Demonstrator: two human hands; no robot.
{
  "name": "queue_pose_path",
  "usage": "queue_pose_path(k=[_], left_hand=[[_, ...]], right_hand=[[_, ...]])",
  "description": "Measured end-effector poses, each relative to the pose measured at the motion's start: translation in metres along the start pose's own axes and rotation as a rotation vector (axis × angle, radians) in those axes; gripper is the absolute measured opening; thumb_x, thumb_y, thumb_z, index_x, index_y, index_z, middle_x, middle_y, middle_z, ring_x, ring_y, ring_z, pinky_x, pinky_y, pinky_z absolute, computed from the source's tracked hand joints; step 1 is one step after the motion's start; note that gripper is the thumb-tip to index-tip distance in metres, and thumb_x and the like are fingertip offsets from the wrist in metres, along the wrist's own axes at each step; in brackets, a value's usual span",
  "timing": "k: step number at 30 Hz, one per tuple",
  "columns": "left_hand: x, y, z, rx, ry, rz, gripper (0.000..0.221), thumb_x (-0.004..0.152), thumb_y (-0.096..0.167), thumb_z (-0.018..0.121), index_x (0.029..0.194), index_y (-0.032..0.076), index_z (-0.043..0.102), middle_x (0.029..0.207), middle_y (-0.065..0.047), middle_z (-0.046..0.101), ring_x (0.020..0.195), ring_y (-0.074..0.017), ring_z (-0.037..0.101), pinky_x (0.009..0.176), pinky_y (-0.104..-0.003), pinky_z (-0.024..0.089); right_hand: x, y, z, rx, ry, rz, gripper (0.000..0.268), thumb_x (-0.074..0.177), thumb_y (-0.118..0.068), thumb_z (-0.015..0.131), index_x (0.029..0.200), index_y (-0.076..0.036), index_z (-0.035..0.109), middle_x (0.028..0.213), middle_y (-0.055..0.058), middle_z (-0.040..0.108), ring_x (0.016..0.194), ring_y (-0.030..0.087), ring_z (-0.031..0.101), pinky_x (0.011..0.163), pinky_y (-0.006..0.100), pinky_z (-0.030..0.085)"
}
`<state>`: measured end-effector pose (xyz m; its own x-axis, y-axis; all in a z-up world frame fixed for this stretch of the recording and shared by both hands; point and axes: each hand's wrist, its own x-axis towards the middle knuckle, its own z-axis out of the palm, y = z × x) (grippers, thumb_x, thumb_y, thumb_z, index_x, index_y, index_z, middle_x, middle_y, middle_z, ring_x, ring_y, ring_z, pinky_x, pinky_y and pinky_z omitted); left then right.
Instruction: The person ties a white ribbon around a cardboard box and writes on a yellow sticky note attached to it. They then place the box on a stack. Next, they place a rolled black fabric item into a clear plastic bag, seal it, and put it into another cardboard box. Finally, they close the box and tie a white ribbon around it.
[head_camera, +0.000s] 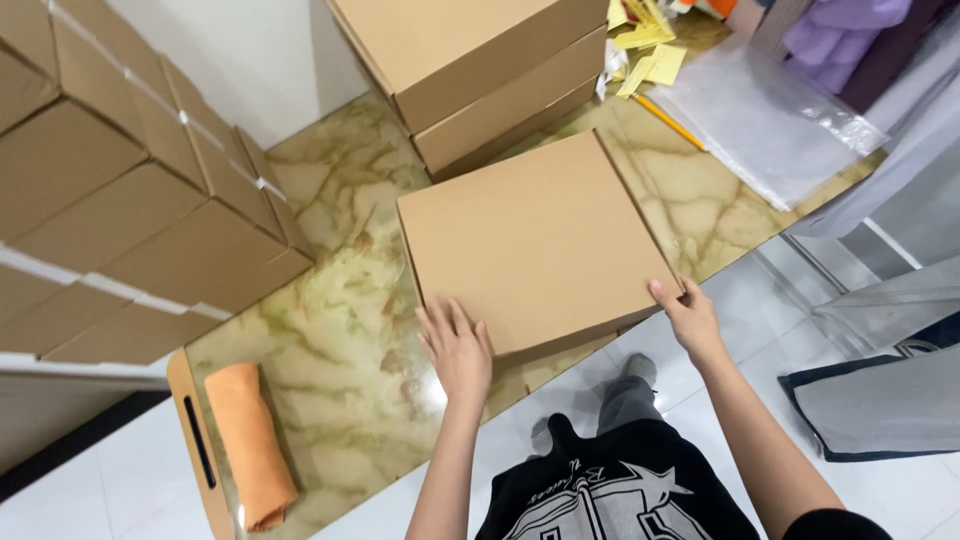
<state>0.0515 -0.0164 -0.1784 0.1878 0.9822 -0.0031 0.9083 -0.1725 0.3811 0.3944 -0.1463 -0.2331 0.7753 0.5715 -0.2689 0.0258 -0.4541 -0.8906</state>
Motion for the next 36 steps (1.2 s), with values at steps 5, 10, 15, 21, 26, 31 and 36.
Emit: queue_pose_path(k=[5,10,15,21,26,31,36], left_hand=[[0.016,0.058,0.005,0.089,-0.187,0.323,0.067,0.109,0.033,0.050,0.166,0.003,0.034,0.177,-0.023,0.020,0.163,-0.0418,0.015,0.128,-0.060,0.015],[0.048,0.111,0.042,0.031,-0.253,0.405,0.070,0.109,0.036,0.048,0.168,0.004,0.027,0.178,-0.020,0.015,0.165,-0.0371,0.009,0.131,-0.057,0.010],[0.081,0.172,0.068,0.001,-0.301,0.404,0.069,0.111,0.037,0.044,0.169,0.005,0.024,0.180,-0.016,0.012,0.167,-0.0311,0.006,0.132,-0.052,0.004],[0.132,0.229,0.095,-0.027,-0.303,0.291,0.073,0.111,0.044,0.040,0.171,0.007,0.018,0.181,-0.014,0.009,0.167,-0.0281,0.004,0.134,-0.049,0.003],[0.171,0.271,0.111,-0.033,-0.180,0.175,0.078,0.111,0.048,0.043,0.171,0.005,0.016,0.179,-0.020,0.009,0.166,-0.0354,0.006,0.133,-0.052,0.006],[0.204,0.293,0.132,0.005,-0.121,0.080,0.079,0.109,0.048,0.049,0.171,0.010,0.020,0.179,-0.020,0.008,0.166,-0.0366,0.005,0.133,-0.053,0.007],[0.233,0.305,0.131,0.025,-0.181,0.011,0.078,0.108,0.048,0.051,0.172,0.015,0.019,0.180,-0.017,0.001,0.166,-0.0355,-0.002,0.133,-0.054,0.004]], right_hand=[[0.012,-0.028,-0.010,-0.035,-0.098,0.062,0.071,0.097,-0.052,0.082,0.150,-0.009,0.064,0.131,0.024,0.072,0.122,0.033,0.068,0.102,0.046,0.053],[0.038,-0.081,-0.023,-0.121,-0.279,0.059,0.073,0.095,-0.041,0.080,0.152,0.000,0.058,0.144,0.032,0.063,0.137,0.045,0.058,0.114,0.054,0.048],[0.105,-0.106,-0.032,-0.121,-0.523,0.040,0.058,0.099,-0.026,0.074,0.151,-0.003,0.061,0.139,0.029,0.069,0.127,0.041,0.066,0.107,0.055,0.052],[0.198,-0.154,-0.034,-0.105,-0.617,-0.016,0.050,0.102,-0.024,0.070,0.147,-0.002,0.064,0.139,0.029,0.069,0.128,0.043,0.067,0.109,0.058,0.051],[0.282,-0.162,-0.031,-0.021,-0.553,-0.084,0.041,0.103,-0.021,0.072,0.139,-0.002,0.070,0.135,0.025,0.071,0.120,0.036,0.071,0.100,0.047,0.058],[0.364,-0.168,-0.007,-0.055,-0.563,-0.182,0.037,0.102,-0.024,0.075,0.136,-0.009,0.074,0.139,0.020,0.069,0.121,0.037,0.070,0.092,0.044,0.062],[0.415,-0.206,0.041,-0.317,-0.623,-0.452,0.039,0.102,-0.030,0.070,0.140,-0.024,0.072,0.162,0.020,0.049,0.141,0.047,0.053,0.118,0.058,0.044]])
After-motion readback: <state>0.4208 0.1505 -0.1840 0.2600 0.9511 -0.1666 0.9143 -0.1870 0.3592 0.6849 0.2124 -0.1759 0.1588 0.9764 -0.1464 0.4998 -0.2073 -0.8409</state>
